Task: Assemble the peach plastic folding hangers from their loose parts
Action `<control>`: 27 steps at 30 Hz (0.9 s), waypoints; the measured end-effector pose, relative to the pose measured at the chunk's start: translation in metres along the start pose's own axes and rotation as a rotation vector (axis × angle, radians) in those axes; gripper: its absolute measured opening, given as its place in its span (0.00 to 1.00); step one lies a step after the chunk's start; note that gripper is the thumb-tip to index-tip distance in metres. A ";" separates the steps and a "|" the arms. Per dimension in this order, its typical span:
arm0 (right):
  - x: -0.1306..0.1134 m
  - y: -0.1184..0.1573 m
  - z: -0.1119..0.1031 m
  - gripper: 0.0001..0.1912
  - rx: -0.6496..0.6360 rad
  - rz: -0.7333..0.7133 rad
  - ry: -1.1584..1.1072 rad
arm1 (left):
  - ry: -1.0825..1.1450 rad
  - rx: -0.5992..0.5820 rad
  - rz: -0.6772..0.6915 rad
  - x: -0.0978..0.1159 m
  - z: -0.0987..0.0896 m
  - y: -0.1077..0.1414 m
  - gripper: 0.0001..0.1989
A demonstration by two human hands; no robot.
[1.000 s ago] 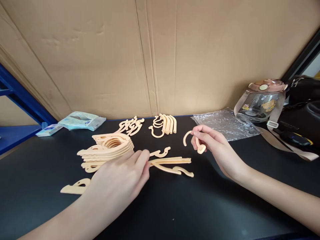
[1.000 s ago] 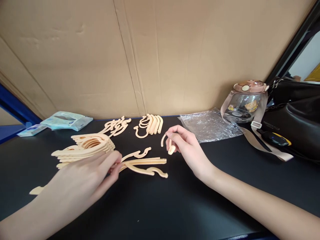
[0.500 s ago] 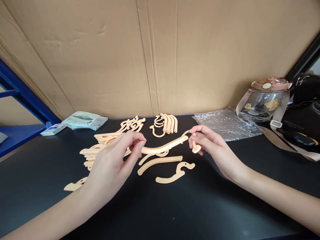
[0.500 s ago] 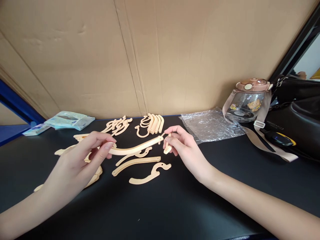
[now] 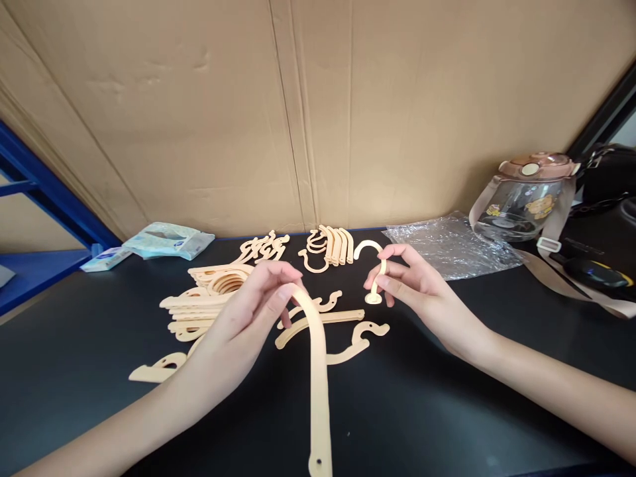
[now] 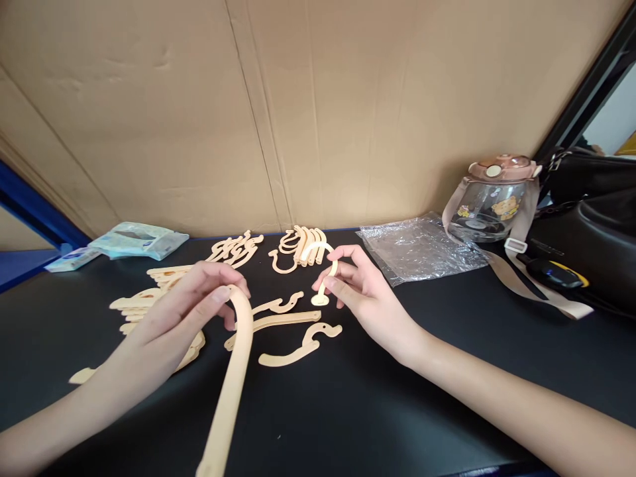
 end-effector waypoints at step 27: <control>0.008 0.006 0.027 0.08 -0.212 0.109 -0.090 | 0.275 -0.428 -0.253 -0.017 0.047 0.011 0.09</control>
Point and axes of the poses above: each hand's wrist, its own y-axis away from the middle knuckle, its own z-axis out of the palm, x = y × z, the point moved 10 cm from there along -y, towards the middle knuckle, and after that the axes turned 15 degrees about -z, right-handed, at the moved point
